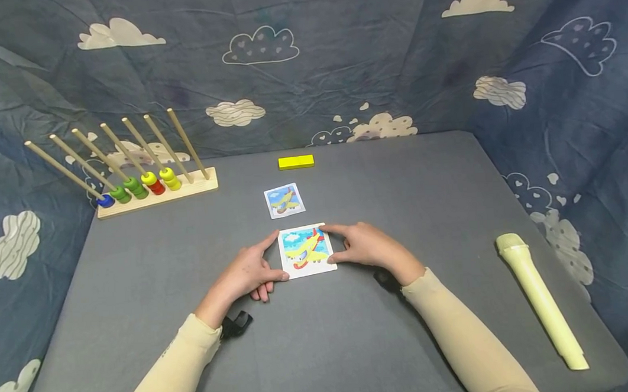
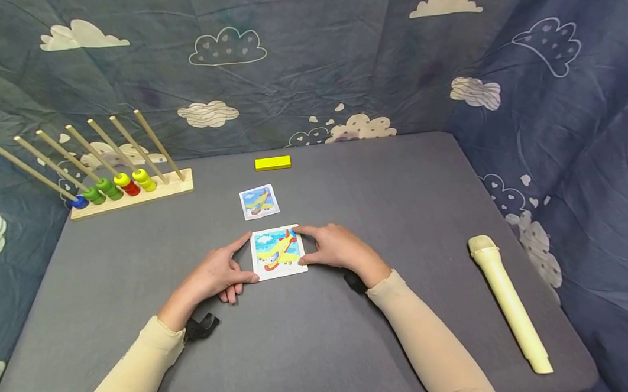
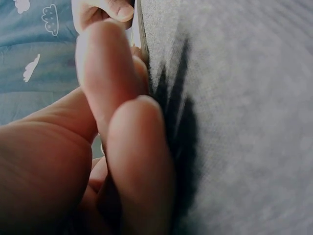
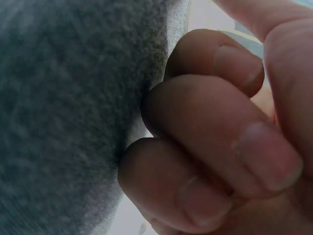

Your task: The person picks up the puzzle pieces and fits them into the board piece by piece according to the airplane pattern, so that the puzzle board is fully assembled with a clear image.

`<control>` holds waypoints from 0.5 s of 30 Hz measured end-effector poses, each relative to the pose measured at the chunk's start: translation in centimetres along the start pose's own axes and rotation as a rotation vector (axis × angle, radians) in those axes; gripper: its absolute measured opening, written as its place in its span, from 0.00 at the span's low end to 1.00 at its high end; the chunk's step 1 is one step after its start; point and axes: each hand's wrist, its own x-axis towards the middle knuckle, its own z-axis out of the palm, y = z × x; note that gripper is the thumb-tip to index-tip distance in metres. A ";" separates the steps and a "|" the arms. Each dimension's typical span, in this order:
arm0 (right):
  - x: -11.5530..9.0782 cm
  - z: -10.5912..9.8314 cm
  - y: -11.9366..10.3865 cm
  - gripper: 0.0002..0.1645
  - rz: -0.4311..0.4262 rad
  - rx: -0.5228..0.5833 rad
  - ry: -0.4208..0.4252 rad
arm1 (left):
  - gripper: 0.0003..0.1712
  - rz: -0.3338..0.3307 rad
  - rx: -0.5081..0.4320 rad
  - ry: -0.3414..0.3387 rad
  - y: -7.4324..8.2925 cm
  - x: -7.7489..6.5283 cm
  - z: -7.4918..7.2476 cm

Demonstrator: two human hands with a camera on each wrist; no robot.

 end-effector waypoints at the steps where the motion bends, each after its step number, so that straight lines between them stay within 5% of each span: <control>1: 0.0 0.0 0.0 0.46 -0.002 0.001 0.000 | 0.62 0.000 0.001 0.000 0.0 0.0 0.0; 15: 0.0 0.1 0.4 0.46 0.012 -0.007 0.008 | 0.62 0.027 -0.025 -0.037 -0.2 0.5 -0.2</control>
